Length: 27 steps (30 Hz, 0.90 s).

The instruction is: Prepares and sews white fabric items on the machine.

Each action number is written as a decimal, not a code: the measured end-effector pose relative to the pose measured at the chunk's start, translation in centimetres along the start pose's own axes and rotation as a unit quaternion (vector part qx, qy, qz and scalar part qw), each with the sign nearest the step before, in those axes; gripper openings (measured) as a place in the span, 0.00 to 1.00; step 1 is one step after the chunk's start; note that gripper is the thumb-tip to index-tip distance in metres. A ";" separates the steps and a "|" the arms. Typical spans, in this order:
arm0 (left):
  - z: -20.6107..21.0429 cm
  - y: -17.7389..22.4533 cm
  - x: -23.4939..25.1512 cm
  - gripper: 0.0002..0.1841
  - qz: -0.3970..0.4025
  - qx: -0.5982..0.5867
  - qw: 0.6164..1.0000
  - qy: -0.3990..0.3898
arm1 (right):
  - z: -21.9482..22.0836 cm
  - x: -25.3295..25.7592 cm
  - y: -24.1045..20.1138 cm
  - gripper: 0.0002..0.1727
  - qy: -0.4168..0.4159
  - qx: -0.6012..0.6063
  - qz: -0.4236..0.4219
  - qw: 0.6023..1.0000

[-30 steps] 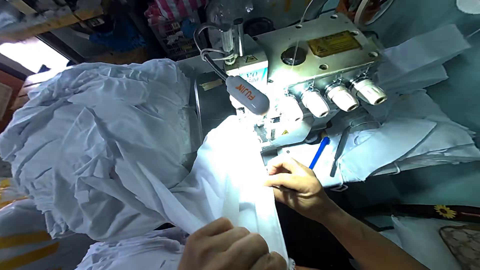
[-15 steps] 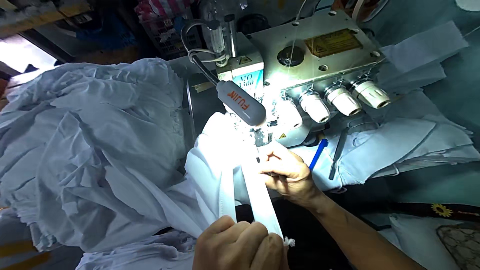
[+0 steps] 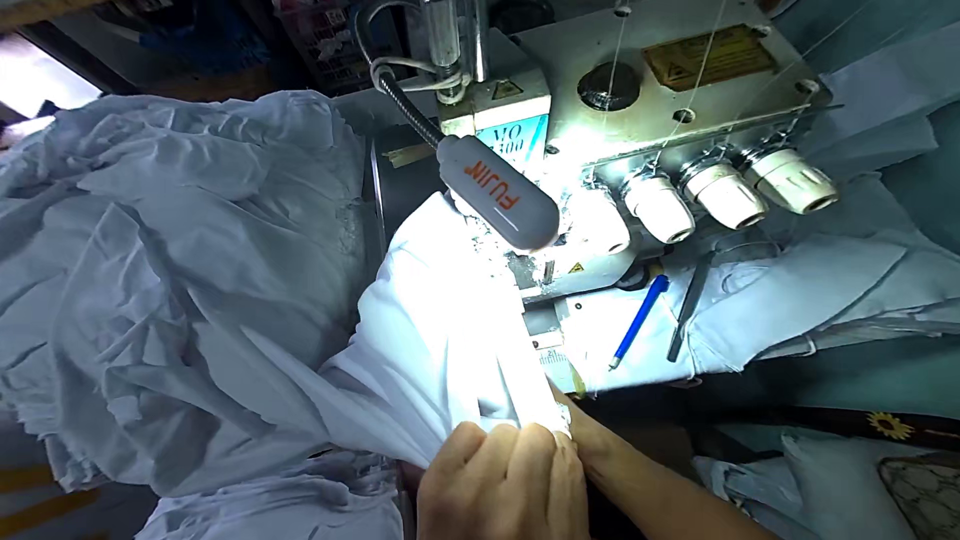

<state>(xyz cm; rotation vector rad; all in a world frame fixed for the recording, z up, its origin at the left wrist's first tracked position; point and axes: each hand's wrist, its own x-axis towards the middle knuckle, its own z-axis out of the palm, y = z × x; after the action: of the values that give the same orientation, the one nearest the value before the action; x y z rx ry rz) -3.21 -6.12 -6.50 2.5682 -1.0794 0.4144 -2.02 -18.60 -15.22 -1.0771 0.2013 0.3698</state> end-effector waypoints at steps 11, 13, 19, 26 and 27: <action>3.2 -4.0 2.7 0.13 0.033 0.063 0.997 0.031 | 2.4 0.7 1.5 0.07 -0.149 0.096 0.097 0.979; 3.5 -4.7 3.5 0.13 0.032 0.075 0.996 0.036 | 2.7 1.0 0.7 0.11 -0.166 0.095 0.096 0.977; 3.7 -6.5 5.6 0.15 0.041 0.077 0.995 0.052 | 2.1 2.1 4.1 0.10 -0.183 0.173 0.022 0.968; 2.7 -5.6 4.1 0.16 0.045 0.077 0.996 0.023 | -1.9 2.5 2.6 0.03 0.150 -0.165 -0.419 0.880; 2.6 -5.3 3.5 0.15 0.045 0.067 0.996 0.023 | -3.0 2.8 1.8 0.06 0.154 -0.233 -0.474 0.835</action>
<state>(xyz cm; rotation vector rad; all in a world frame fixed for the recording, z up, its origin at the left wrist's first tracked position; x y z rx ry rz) 3.36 -5.90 -8.47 2.6180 -1.1933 0.5837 -0.12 -19.97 -19.02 -1.5735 -0.1674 -0.6996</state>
